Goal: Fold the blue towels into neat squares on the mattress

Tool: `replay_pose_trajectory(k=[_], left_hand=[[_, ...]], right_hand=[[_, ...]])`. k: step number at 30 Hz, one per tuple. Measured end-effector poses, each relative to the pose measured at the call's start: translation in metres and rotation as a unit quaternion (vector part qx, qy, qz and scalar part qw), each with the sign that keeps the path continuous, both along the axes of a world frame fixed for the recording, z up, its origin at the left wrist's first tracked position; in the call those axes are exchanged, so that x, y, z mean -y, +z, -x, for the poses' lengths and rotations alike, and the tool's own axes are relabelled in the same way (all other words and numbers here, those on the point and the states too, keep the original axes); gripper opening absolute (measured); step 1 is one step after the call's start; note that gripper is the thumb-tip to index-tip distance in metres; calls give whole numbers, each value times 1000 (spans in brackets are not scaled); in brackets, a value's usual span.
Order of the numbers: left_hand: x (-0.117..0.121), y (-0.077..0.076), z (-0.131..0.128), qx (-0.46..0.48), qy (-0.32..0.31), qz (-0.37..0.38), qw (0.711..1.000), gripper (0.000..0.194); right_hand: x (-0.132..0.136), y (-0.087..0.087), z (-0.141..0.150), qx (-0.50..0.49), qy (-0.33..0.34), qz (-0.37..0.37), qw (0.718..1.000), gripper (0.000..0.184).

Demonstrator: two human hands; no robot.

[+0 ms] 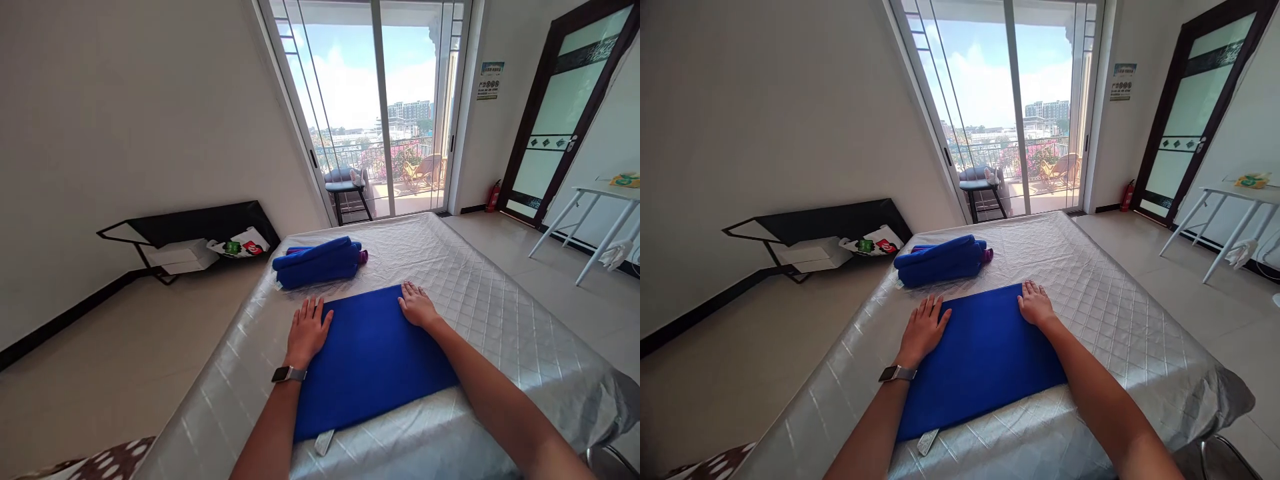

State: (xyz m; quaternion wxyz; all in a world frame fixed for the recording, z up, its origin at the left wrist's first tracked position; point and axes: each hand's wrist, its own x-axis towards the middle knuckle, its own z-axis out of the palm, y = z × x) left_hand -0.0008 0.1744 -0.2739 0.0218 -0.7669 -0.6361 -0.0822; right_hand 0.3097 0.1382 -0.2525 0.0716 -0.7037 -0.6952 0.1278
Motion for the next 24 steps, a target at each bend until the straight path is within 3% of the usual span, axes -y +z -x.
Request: replay_pose_trajectory(k=[6,12,16,20,24], left_hand=[[7,11,-26,-15,-67,-27,997,66],[15,6,-124,16,-203,18,979,60],[14,-1,-180,32,-226,23,973,58],[11,-2,-191,39,-194,33,980,64],[9,-3,-167,29,-155,44,987,66]], right_hand=[[2,1,1,-7,-3,-15,1000,62],[5,2,2,-7,-4,-24,1000,62],[7,4,-1,2,6,-20,1000,60],[7,5,-1,9,10,-20,1000,60],[5,4,1,6,5,-23,1000,60]])
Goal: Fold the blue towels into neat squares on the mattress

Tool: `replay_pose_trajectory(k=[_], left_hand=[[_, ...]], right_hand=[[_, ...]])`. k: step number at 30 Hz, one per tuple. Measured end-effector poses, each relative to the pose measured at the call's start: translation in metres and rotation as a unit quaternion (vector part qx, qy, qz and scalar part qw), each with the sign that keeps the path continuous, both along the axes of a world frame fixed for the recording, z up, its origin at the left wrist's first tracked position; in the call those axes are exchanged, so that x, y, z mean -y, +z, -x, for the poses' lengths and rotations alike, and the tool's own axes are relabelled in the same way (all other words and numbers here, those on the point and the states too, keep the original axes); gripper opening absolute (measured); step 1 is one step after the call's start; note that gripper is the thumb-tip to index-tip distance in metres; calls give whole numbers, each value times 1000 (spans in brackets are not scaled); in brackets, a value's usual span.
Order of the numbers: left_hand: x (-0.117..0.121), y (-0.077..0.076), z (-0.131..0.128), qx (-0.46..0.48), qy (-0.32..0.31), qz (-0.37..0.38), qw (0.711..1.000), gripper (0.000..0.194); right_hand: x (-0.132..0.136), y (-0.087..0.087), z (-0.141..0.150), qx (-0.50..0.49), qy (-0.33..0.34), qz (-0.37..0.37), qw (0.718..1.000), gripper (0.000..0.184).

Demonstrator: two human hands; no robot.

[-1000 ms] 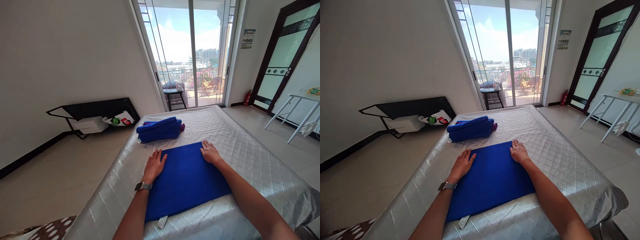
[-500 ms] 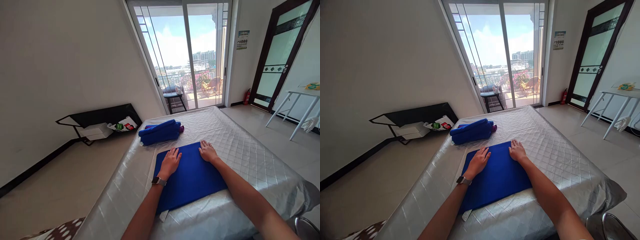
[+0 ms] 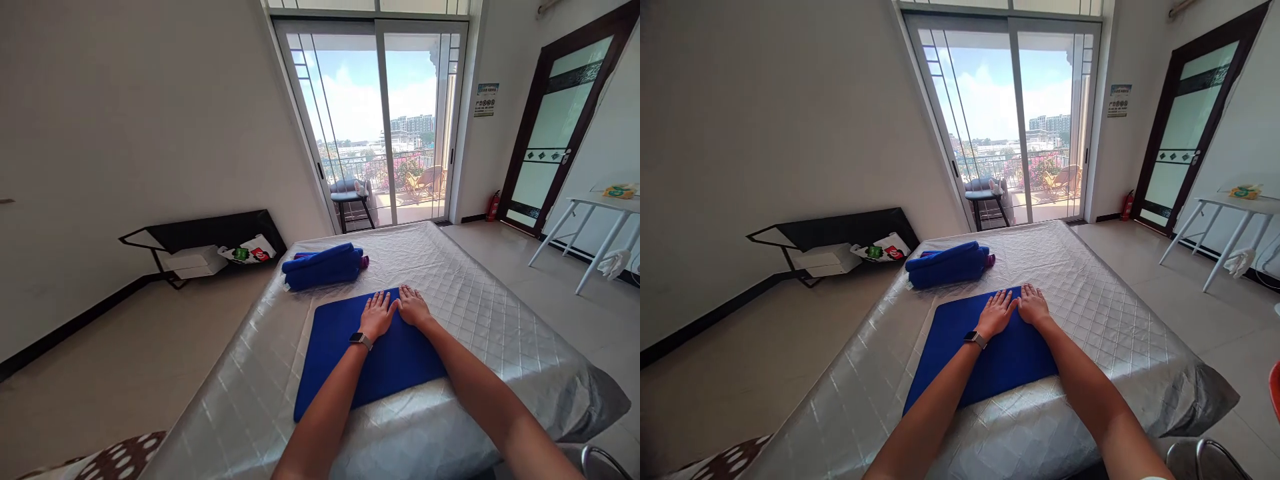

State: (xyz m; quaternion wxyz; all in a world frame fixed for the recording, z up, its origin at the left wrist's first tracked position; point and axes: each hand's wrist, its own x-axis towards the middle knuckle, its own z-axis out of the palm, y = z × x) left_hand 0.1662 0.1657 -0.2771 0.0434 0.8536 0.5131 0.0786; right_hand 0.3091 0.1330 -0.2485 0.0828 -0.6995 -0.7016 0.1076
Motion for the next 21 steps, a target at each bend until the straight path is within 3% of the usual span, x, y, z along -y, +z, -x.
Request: replay_pose_trajectory(k=[3,11,14,21], left_hand=[[-6,-1,37,-16,44,4,999,66],[-12,-3,165,-27,153,21,988,70],[-12,-8,182,-12,160,20,987,72],[-16,-18,181,3,167,3,986,74]], right_hand=[[-4,-4,1,-6,-6,-1,1000,60],[-8,-11,-1,-6,-10,4,1000,61],[-8,-10,-1,1,-11,7,1000,61],[-8,-8,-1,16,-13,8,1000,62]])
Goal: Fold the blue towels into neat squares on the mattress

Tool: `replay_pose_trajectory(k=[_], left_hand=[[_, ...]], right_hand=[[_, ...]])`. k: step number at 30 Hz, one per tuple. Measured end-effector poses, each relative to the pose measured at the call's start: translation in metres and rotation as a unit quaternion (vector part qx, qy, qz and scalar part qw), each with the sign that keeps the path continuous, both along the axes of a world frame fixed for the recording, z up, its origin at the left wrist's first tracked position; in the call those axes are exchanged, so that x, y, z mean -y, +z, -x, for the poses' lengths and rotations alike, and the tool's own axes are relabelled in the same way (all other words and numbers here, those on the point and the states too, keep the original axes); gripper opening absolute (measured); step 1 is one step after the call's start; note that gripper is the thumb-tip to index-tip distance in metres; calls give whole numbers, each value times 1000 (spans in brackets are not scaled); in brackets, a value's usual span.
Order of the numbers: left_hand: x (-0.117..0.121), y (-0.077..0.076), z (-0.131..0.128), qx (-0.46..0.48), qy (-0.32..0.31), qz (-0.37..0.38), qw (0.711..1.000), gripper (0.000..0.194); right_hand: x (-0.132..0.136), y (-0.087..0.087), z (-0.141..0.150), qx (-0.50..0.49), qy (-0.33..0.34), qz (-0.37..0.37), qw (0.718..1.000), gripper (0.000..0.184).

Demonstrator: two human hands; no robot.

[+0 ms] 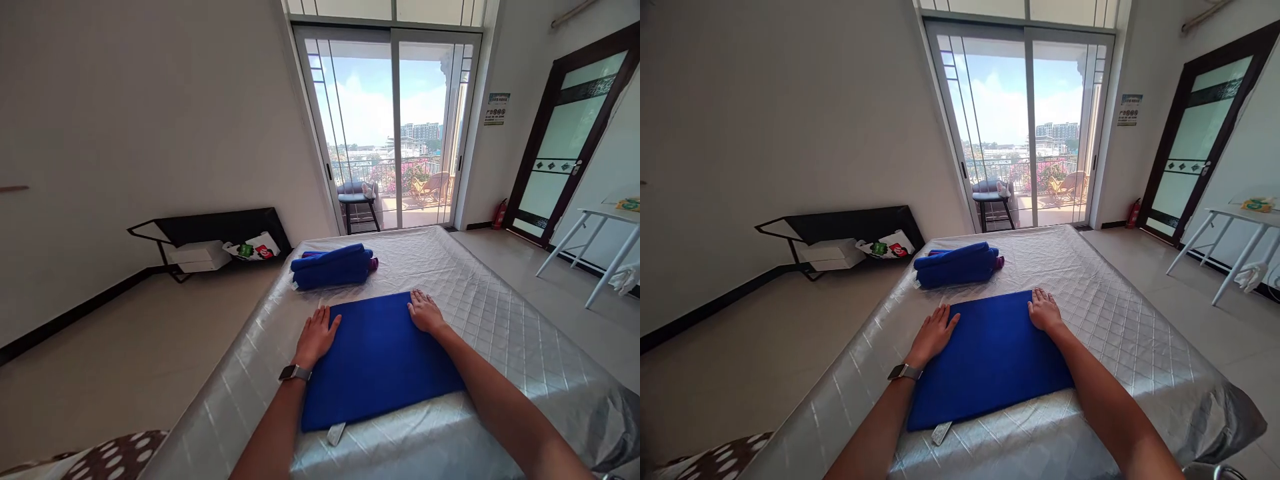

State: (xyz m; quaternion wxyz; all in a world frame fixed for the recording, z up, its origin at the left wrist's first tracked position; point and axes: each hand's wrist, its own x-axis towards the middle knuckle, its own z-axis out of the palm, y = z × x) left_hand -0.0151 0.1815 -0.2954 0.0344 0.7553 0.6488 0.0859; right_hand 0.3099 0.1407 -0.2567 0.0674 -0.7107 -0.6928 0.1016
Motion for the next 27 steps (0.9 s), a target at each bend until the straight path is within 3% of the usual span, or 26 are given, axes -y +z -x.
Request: replay_pose_trajectory(k=[15,19,22,24,27], left_hand=[[9,11,1,-27,2,5,1000,76],[10,26,-1,-88,26,-44,995,72],[11,45,-37,-102,5,-98,990,72],[14,53,-82,-89,-82,-112,986,66],[22,50,-161,-53,-190,-81,977,63]], right_hand=[[5,8,1,-18,5,7,1000,62],[5,6,1,-25,5,2,1000,62],[4,4,2,-28,4,-2,1000,61],[4,3,2,-28,4,-6,1000,61],[4,2,0,-22,10,-9,1000,60]])
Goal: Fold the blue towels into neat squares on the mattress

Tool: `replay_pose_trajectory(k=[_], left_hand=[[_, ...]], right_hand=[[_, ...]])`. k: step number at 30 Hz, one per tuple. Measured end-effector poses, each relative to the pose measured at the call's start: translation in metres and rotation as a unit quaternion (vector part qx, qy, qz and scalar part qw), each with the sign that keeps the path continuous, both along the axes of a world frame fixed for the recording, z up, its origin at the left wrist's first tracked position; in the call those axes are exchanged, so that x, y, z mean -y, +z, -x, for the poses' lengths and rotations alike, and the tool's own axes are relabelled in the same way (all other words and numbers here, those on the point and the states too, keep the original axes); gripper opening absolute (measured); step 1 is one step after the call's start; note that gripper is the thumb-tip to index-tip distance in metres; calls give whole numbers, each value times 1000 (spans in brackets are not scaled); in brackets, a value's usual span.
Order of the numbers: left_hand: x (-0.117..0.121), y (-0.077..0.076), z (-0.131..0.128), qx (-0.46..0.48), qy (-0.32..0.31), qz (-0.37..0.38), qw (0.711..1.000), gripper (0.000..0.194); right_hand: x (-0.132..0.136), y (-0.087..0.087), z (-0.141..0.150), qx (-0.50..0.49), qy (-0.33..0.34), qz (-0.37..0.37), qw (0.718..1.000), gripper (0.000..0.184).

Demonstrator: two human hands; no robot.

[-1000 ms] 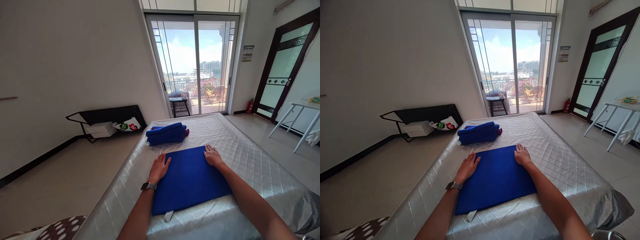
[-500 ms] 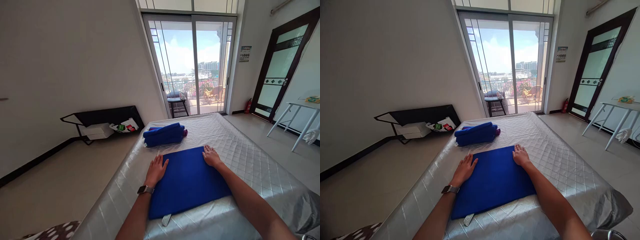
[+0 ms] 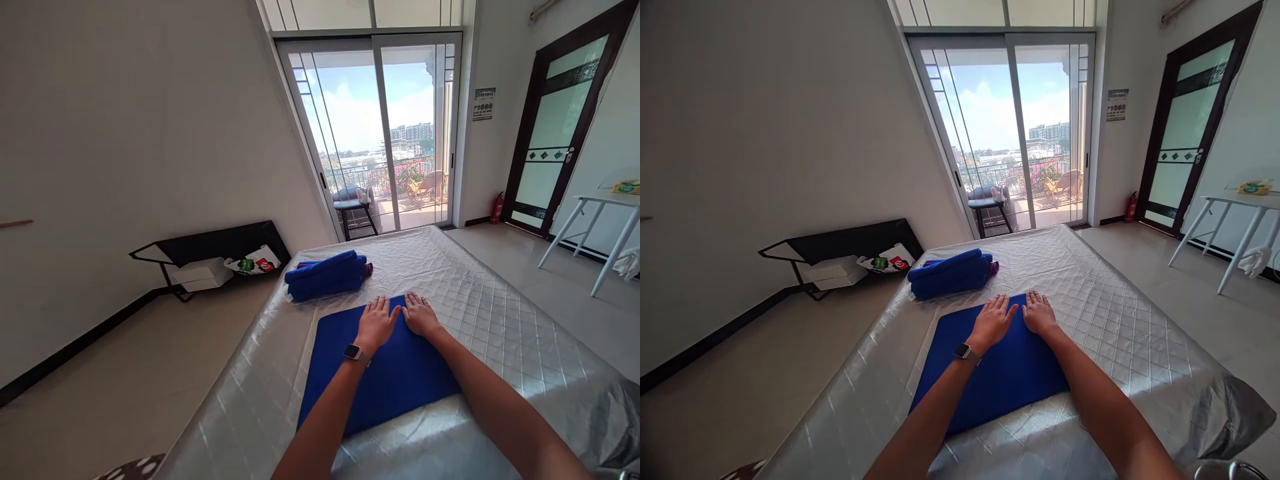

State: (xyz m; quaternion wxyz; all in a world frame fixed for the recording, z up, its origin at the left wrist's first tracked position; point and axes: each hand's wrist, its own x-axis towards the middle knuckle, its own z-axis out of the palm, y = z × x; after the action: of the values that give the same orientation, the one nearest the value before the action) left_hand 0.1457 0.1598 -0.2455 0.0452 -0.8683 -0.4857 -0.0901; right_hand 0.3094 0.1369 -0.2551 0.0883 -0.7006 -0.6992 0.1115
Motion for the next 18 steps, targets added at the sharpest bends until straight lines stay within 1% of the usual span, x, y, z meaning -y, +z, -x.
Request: replay_pose_trajectory(k=[2,3,4,5,6,7,9,12,15,17,18], left_hand=[[4,-9,-40,20,-14,34,999,64],[5,-14,-53,27,-15,46,998,64],[5,-19,-60,30,-15,55,998,64],[4,-24,-61,32,-13,59,998,64],[3,-27,-58,33,-8,60,998,65],[1,-30,-49,35,-1,61,998,65],[-4,-34,-20,34,23,65,997,68],[-12,-36,43,32,79,79,993,74],[-17,-39,108,35,150,87,984,79],[-17,-42,138,41,179,91,979,80],[-17,-43,148,47,184,94,977,80]], right_hand=[[0,-1,-2,6,10,0,1000,60],[0,-2,-2,8,14,0,1000,61],[-1,-3,-3,11,18,-2,1000,61],[-1,-4,-3,13,20,-4,1000,62],[-2,-5,-3,14,19,-6,1000,62],[-3,-5,-2,14,16,-10,1000,61],[-4,-6,-1,12,3,-14,1000,60],[-5,-6,1,9,-10,-8,1000,60],[-5,-4,1,12,-5,0,1000,62],[-4,-3,0,18,-4,1,1000,63],[-4,-3,0,21,-3,2,1000,63]])
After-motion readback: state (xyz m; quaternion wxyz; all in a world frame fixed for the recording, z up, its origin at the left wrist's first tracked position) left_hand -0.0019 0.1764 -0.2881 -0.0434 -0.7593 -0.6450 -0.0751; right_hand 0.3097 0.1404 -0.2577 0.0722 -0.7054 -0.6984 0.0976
